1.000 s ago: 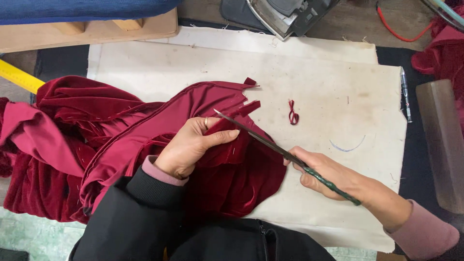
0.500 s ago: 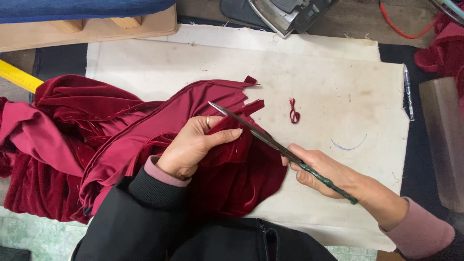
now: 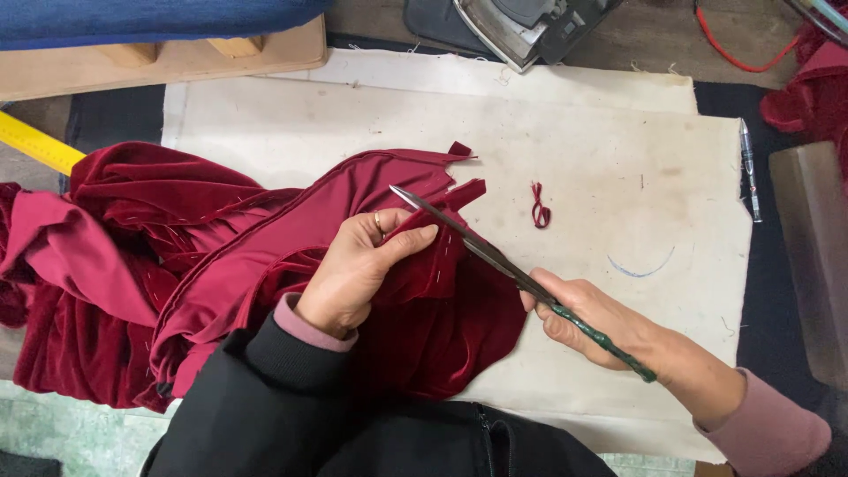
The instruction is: Trimming the edges of red velvet fabric using large scissors on a workbench
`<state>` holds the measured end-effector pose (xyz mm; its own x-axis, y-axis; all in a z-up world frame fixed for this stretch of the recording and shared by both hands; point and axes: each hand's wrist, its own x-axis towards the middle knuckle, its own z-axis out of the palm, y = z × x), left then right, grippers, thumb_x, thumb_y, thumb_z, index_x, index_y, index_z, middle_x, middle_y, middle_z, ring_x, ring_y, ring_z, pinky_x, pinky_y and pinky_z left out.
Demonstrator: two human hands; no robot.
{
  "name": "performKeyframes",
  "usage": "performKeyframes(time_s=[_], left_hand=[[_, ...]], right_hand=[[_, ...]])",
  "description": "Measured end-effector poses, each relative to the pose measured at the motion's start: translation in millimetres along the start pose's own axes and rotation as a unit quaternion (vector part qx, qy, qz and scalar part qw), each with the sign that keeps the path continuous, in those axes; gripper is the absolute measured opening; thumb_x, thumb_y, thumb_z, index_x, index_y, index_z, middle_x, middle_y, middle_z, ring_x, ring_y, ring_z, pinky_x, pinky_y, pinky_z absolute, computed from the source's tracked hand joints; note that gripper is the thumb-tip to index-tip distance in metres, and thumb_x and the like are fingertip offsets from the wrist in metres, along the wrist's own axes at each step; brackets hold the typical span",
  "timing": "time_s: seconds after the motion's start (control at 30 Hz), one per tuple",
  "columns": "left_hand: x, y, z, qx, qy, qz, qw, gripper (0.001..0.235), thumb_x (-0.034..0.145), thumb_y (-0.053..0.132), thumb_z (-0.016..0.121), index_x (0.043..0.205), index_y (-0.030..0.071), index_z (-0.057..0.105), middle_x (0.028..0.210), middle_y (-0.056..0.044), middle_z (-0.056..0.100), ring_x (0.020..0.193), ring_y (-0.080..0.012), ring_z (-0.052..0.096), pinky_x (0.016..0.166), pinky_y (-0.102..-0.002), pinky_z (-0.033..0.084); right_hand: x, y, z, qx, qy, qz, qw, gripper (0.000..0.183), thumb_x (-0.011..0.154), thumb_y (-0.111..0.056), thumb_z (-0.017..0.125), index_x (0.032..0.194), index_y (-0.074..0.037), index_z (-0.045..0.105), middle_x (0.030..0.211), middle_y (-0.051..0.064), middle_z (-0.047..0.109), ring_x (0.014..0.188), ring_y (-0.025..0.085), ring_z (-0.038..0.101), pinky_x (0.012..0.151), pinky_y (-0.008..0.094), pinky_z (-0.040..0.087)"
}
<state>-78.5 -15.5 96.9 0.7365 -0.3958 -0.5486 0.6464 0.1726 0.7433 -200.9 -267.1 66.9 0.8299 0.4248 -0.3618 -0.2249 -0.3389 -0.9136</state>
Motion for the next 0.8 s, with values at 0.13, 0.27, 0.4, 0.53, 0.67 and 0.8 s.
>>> performKeyframes(time_s=[0.13,0.27,0.4,0.53,0.67,0.8], left_hand=[[14.0,-23.4,-12.7,0.001,0.01,0.026,1.0,0.012,0.082,0.004,0.072,0.081,-0.006,0.066,0.059,-0.016,0.064,0.05,-0.0214,0.067,0.043,-0.033,0.058],[11.3,-25.2,-8.9,0.015,0.035,0.048,0.998,0.01,0.083,0.005,0.069,0.081,-0.005,0.066,0.057,-0.014,0.062,0.048,-0.0182,0.064,0.041,-0.031,0.057],[-0.6,-12.2,3.2,0.089,0.063,0.123,0.986,0.008,0.081,0.006,0.07,0.082,0.0,0.066,0.058,-0.005,0.058,0.052,-0.0062,0.054,0.043,-0.018,0.045],[3.7,-19.8,0.3,0.115,0.061,0.148,0.98,0.007,0.083,0.007,0.069,0.081,0.001,0.067,0.058,-0.004,0.056,0.054,-0.0058,0.049,0.044,-0.017,0.04],[3.1,-21.8,1.4,0.129,0.059,0.153,0.978,0.009,0.085,0.009,0.067,0.079,0.002,0.067,0.057,-0.003,0.054,0.054,-0.0052,0.046,0.044,-0.016,0.036],[1.7,-21.1,2.2,0.145,0.057,0.151,0.976,0.009,0.085,0.009,0.067,0.078,0.003,0.067,0.055,-0.002,0.054,0.053,-0.0056,0.043,0.045,-0.017,0.034]], right_hand=[[0.6,2.0,0.7,-0.004,0.003,-0.008,1.0,0.054,0.086,-0.062,0.044,0.094,-0.01,0.056,0.057,0.0,0.043,0.051,0.016,0.052,0.053,0.03,0.049],[0.7,3.5,2.3,0.006,0.002,-0.015,1.0,0.051,0.087,-0.058,0.044,0.094,-0.009,0.055,0.056,0.001,0.043,0.05,0.016,0.052,0.053,0.03,0.049],[1.9,4.8,1.7,0.015,0.006,-0.01,1.0,0.053,0.087,-0.059,0.043,0.093,-0.008,0.056,0.055,0.001,0.044,0.049,0.015,0.052,0.052,0.029,0.048],[2.1,1.2,1.6,0.016,0.01,-0.01,1.0,0.054,0.087,-0.06,0.044,0.093,-0.008,0.056,0.055,0.001,0.044,0.049,0.015,0.051,0.052,0.029,0.048],[1.9,2.4,3.2,0.011,0.007,-0.007,1.0,0.054,0.087,-0.06,0.043,0.094,-0.008,0.056,0.055,0.001,0.043,0.049,0.015,0.051,0.052,0.03,0.048],[0.0,6.2,4.7,0.01,0.004,-0.004,1.0,0.054,0.087,-0.06,0.042,0.093,-0.008,0.055,0.055,0.001,0.043,0.048,0.015,0.051,0.052,0.029,0.047]])
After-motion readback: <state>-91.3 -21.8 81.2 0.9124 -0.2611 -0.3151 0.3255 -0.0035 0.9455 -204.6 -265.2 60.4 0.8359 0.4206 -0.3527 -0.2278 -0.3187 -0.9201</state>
